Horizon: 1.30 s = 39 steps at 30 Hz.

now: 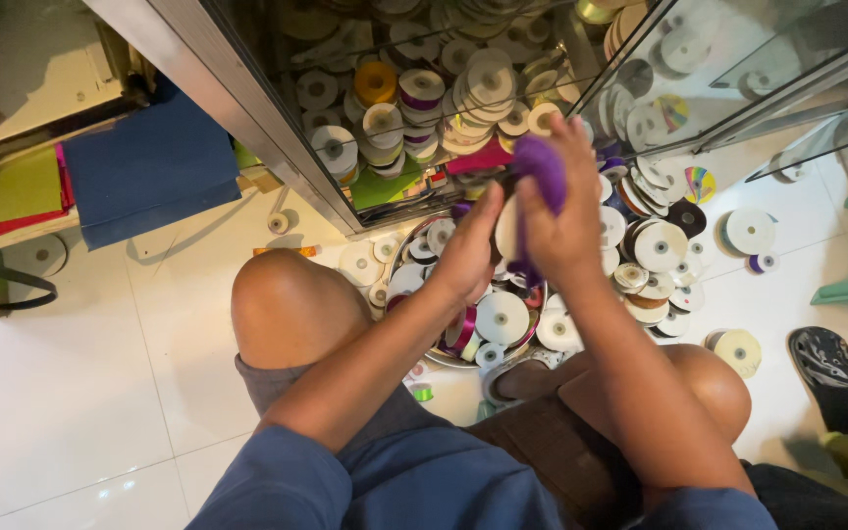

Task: The person sits on the floor and wipes multiple ribbon spools with a purple cloth. They pick up spools from a metal tray, wipe both sides, and place them back into a glass display cabinet.

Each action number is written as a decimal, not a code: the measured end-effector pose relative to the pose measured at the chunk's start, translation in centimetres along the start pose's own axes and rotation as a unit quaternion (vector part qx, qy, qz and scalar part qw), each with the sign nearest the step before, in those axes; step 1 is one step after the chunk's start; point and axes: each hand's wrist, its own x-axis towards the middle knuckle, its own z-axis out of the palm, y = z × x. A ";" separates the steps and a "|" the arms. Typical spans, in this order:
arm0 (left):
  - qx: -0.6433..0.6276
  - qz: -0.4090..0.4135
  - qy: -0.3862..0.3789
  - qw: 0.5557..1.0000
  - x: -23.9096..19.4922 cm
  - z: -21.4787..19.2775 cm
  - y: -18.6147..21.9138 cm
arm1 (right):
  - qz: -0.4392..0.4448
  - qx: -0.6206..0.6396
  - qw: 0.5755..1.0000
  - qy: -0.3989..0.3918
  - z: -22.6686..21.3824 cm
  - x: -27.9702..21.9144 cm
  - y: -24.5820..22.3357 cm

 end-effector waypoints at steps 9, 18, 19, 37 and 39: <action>0.065 -0.084 -0.118 0.987 -2.2 2.6 6.1 | 0.284 0.209 0.928 0.116 -4.5 0.1 7.1; 0.534 0.140 -0.048 0.833 -1.0 0.9 5.5 | -0.102 0.036 0.994 0.035 -5.7 -0.9 3.2; 0.533 0.141 -0.048 0.833 -0.8 0.8 5.4 | -0.103 0.036 0.993 0.034 -4.7 -1.4 2.6; 0.606 0.083 -0.093 0.785 2.8 1.3 8.7 | -0.111 -0.019 0.993 -0.027 -2.9 1.8 2.5; 0.588 0.139 -0.112 0.789 3.7 0.3 8.0 | -0.205 -0.139 0.968 -0.031 -2.3 1.3 2.1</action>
